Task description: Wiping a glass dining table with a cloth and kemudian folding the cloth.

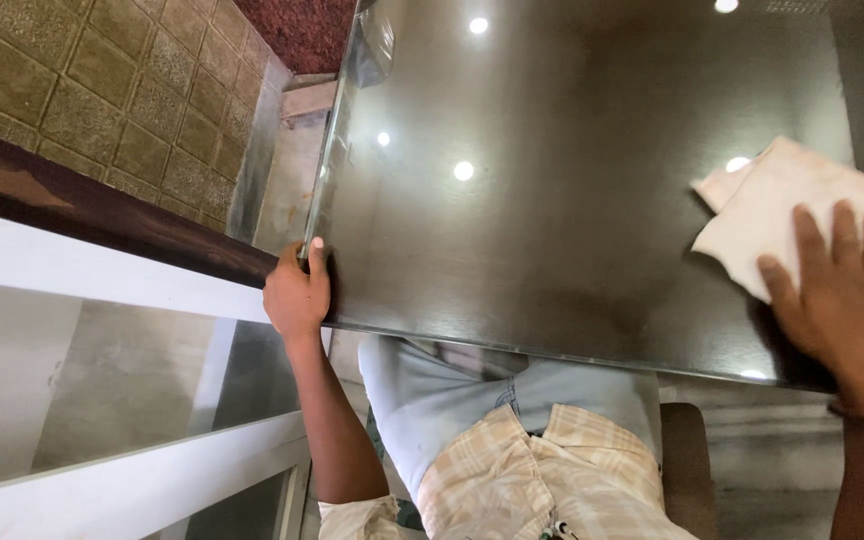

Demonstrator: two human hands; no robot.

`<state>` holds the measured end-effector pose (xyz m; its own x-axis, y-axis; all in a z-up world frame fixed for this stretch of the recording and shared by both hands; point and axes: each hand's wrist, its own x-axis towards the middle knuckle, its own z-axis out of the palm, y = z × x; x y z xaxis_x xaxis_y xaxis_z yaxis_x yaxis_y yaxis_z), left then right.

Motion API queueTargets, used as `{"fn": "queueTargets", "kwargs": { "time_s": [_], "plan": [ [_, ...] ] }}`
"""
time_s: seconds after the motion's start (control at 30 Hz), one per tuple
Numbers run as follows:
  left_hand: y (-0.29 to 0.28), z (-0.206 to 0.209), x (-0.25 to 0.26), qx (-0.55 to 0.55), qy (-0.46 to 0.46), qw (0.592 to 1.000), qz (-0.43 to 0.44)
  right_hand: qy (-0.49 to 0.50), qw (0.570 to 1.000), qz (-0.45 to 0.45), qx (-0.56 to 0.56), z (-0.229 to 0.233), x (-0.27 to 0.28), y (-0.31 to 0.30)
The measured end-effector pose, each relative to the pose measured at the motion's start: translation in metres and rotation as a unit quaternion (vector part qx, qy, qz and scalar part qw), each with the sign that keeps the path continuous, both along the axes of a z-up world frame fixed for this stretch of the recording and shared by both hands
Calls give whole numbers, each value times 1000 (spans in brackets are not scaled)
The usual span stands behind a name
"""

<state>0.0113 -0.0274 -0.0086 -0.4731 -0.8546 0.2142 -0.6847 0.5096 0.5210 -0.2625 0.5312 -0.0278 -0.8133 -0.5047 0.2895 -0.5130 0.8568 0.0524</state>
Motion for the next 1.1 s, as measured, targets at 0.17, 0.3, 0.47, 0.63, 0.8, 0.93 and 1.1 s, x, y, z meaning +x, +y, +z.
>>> {"fn": "queueTargets", "kwargs": {
  "time_s": [0.17, 0.3, 0.47, 0.63, 0.8, 0.93, 1.1],
  "plan": [
    [1, 1, 0, -4, -21, 1000, 5, -13, 997, 73, -38, 40, 59, -14],
    [-16, -13, -13, -74, 32, 997, -12, 18, 964, 223, -144, 16, 4, 10],
    [-5, -4, -4, -4, -24, 1000, 7, -7, 980, 120, -160, -19, -22, 25],
    [-5, -9, -1, -5, -11, 1000, 6, -13, 996, 45, -69, -19, -23, 15],
    [-1, -2, -2, -7, -29, 999, 13, -23, 999, 20, -24, 10, 20, -28],
    [0, -4, 0, -3, -33, 999, 12, -35, 995, 89, -6, 17, 43, -52],
    [1, -7, 3, -10, -30, 999, 9, -63, 984, 160, -44, 33, 79, -51]
  ]
}}
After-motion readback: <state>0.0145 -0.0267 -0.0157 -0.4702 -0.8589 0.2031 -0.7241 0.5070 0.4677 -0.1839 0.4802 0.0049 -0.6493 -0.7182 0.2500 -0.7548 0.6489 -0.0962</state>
